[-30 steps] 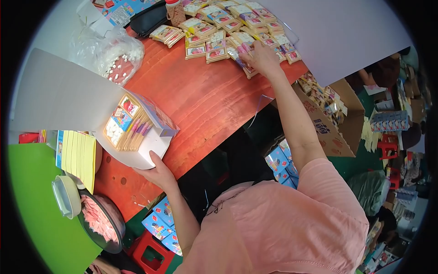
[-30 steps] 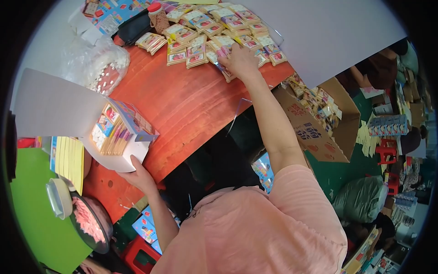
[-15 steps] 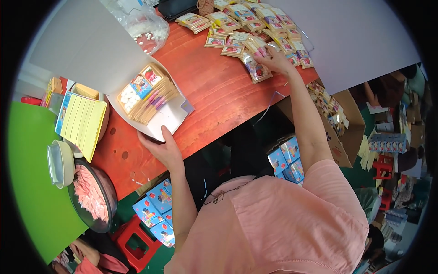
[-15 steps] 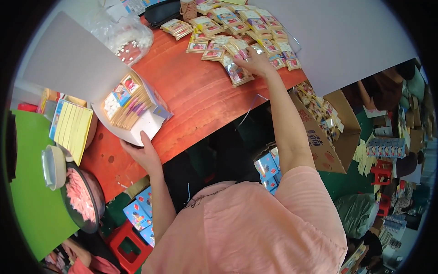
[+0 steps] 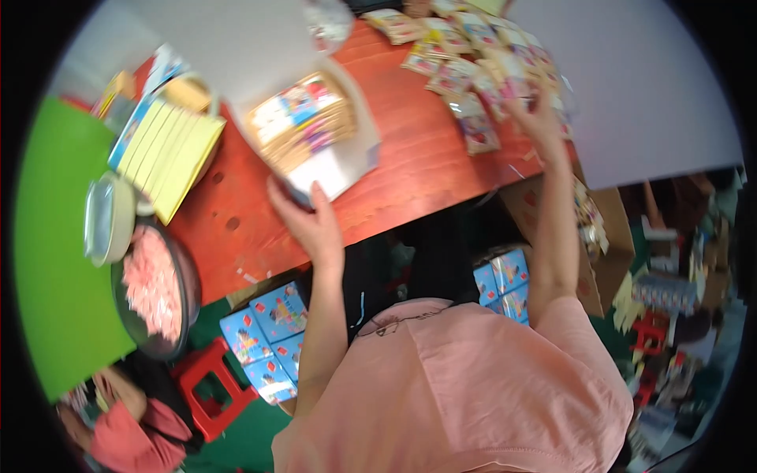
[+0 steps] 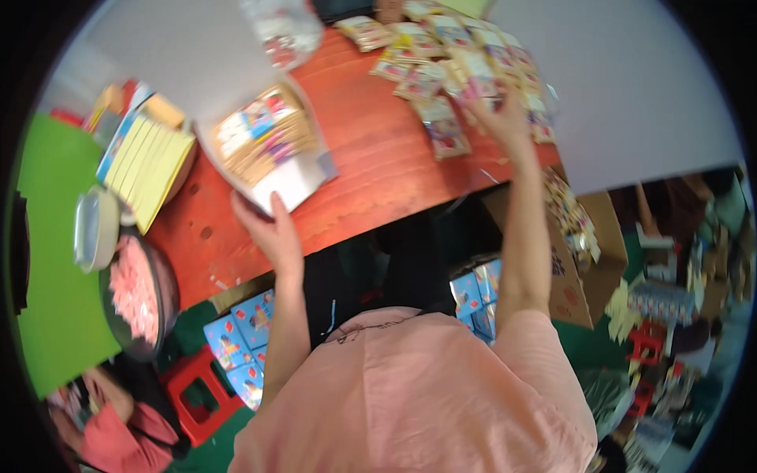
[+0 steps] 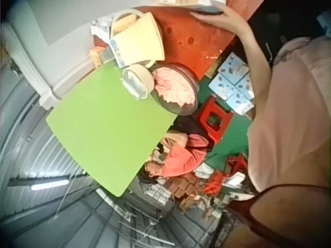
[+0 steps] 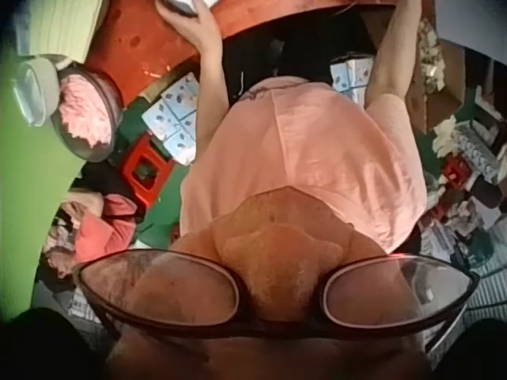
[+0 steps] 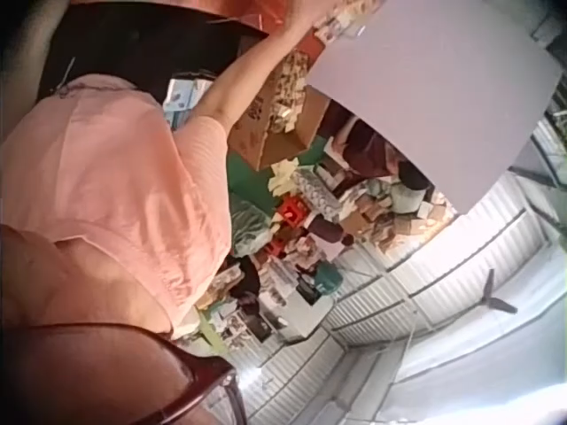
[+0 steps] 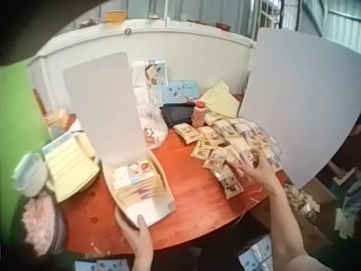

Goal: Fold cardboard boxes and fill them with individual product packets.

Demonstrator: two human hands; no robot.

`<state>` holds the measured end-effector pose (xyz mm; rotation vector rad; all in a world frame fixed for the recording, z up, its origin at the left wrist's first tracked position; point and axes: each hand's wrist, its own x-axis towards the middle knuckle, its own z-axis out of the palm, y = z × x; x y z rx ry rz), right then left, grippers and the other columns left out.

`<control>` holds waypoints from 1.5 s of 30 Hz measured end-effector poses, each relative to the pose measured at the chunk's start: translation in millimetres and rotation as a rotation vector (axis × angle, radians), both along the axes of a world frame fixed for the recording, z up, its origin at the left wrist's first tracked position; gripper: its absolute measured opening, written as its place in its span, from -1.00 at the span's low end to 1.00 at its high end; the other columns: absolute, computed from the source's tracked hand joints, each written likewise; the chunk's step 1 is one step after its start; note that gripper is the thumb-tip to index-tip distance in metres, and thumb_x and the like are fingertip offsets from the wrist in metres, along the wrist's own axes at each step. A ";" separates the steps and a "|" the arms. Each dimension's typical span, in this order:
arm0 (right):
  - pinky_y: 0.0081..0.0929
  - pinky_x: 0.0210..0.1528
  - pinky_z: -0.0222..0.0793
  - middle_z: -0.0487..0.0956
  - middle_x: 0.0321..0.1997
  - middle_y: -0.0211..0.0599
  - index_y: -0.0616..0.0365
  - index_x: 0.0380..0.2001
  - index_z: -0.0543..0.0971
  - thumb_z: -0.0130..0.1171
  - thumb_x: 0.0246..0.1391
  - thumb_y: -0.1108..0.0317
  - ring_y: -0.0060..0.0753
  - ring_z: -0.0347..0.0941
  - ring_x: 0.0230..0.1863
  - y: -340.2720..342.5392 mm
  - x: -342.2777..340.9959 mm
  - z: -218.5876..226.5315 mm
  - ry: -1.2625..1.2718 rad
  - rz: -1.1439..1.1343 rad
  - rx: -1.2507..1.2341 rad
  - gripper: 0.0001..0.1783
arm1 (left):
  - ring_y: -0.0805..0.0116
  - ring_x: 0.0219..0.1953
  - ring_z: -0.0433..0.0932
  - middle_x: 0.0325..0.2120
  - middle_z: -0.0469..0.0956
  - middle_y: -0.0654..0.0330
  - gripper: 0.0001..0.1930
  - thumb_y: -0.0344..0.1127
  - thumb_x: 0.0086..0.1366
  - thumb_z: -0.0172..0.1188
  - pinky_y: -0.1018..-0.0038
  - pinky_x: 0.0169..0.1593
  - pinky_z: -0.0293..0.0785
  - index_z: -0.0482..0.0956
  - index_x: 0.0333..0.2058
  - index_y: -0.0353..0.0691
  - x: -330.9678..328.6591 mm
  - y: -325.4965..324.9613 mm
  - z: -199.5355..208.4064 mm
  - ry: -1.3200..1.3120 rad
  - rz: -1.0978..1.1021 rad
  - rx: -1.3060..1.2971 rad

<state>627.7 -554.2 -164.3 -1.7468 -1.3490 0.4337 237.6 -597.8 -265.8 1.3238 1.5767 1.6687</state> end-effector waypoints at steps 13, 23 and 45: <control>-0.28 0.24 0.33 0.50 0.12 -0.18 0.03 0.25 0.48 0.42 -0.01 0.32 -0.08 0.40 0.15 92.8 -236.5 108.4 -0.965 0.950 0.038 -0.30 | -0.28 0.43 0.13 0.41 0.10 -0.28 -0.33 -0.36 0.43 0.07 0.02 0.44 0.12 0.05 0.42 -0.39 1.6 -1.9 4.3 0.202 -0.008 -0.039; -0.20 0.17 0.45 0.46 0.08 -0.12 0.04 0.28 0.45 0.33 0.07 0.33 -0.04 0.40 0.14 96.5 -268.4 52.7 -1.168 0.724 0.283 -0.34 | -0.22 0.44 0.13 0.42 0.12 -0.19 -0.37 -0.43 0.40 0.01 0.02 0.45 0.10 0.10 0.41 -0.39 -2.4 -1.6 5.8 0.246 -0.028 -0.055; -0.03 0.28 0.35 0.39 0.18 0.09 0.16 0.31 0.35 0.05 0.32 0.28 0.15 0.37 0.21 93.7 -278.3 49.3 -0.957 0.742 0.069 -0.47 | -0.11 0.40 0.23 0.32 0.32 -0.17 -0.49 -0.37 0.32 0.22 0.09 0.44 0.14 0.40 0.22 -0.39 -51.9 36.9 114.7 0.598 0.066 0.389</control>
